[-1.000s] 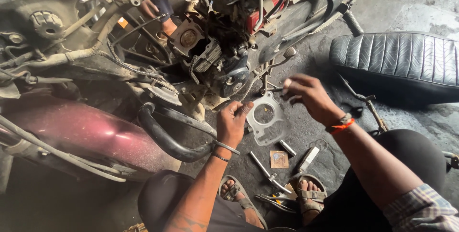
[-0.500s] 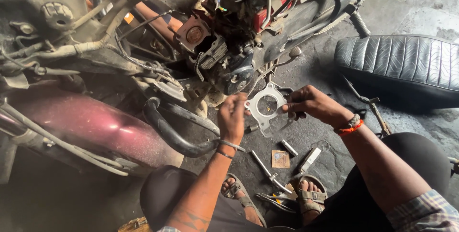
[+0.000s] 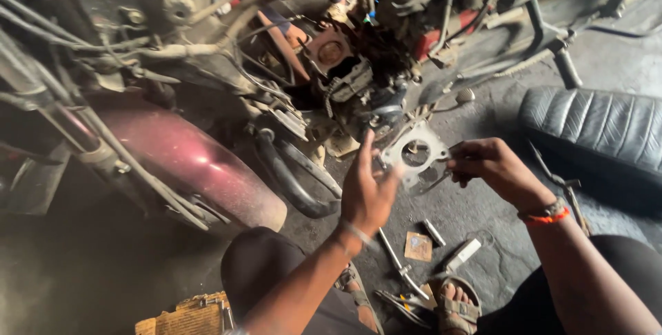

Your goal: The person sits on the floor beside a motorcycle and fits a metal gasket onto the engine's cylinder studs, then aligns and seats the cylinder head over the gasket and works on fastening it in place by hand.

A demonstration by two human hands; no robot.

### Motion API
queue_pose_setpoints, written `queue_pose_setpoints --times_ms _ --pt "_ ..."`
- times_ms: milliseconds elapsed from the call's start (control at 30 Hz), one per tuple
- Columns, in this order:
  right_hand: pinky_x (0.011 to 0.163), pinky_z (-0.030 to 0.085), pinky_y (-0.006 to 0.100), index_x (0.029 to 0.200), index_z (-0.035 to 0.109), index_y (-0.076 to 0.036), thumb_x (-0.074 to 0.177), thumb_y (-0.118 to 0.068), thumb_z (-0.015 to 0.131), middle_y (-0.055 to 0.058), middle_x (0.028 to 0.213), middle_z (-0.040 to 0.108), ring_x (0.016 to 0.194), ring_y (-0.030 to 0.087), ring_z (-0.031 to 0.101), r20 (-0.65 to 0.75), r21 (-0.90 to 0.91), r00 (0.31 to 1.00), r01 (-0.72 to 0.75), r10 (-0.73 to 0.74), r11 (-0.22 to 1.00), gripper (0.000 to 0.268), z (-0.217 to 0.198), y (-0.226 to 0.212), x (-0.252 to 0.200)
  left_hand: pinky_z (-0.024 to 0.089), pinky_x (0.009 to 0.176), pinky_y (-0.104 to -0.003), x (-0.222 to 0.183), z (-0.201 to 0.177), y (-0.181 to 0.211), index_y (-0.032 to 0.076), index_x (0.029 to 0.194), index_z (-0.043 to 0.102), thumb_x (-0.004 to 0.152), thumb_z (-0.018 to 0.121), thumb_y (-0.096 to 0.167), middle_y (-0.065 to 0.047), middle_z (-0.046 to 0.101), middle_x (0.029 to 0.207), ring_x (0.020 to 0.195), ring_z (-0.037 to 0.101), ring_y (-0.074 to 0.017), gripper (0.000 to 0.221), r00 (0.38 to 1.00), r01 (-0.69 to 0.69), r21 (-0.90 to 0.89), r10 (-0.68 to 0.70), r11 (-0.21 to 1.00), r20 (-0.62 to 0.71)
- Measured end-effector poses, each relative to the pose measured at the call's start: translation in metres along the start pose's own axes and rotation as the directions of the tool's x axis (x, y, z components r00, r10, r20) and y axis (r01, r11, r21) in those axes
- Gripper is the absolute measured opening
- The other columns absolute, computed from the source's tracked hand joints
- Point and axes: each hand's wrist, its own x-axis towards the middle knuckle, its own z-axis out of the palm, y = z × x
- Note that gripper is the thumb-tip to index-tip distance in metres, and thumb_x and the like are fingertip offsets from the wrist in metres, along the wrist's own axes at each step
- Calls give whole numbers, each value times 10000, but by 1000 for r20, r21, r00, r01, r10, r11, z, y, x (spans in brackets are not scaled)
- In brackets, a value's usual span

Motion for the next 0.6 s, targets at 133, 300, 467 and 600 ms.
queue_pose_setpoints --times_ms 133,300,467,600 --pt "628 553 300 1061 746 71 916 -106 725 102 773 718 689 151 669 -99 134 994 59 -46 989 230 6 -9 8 540 1003 -455 3 -65 66 4 1220 661 982 645 182 -241 686 1266 1174 684 -377 298 890 -454 150 439 879 120" --pt "603 519 298 1061 722 65 950 -106 696 81 780 693 678 138 642 -99 182 990 117 -101 976 205 55 -70 42 608 821 -417 127 -117 70 99 1121 709 989 591 188 -143 763 991 895 769 -267 198 995 -63 246 40 967 97" --pt "554 527 294 1061 718 65 976 -103 681 94 807 716 640 138 648 -183 102 967 199 -178 975 193 92 -132 106 516 935 -586 246 -101 -27 127 1050 734 910 596 204 -137 776 1012 885 773 -371 211 988 76 462 -131 884 88" --pt "554 568 270 1150 690 52 930 -66 719 99 876 737 646 126 678 -265 238 944 262 -197 935 250 95 -148 166 548 897 -538 312 -71 -127 137 1214 666 918 509 244 -203 689 1174 1020 678 -410 352 954 235 540 -298 808 30"
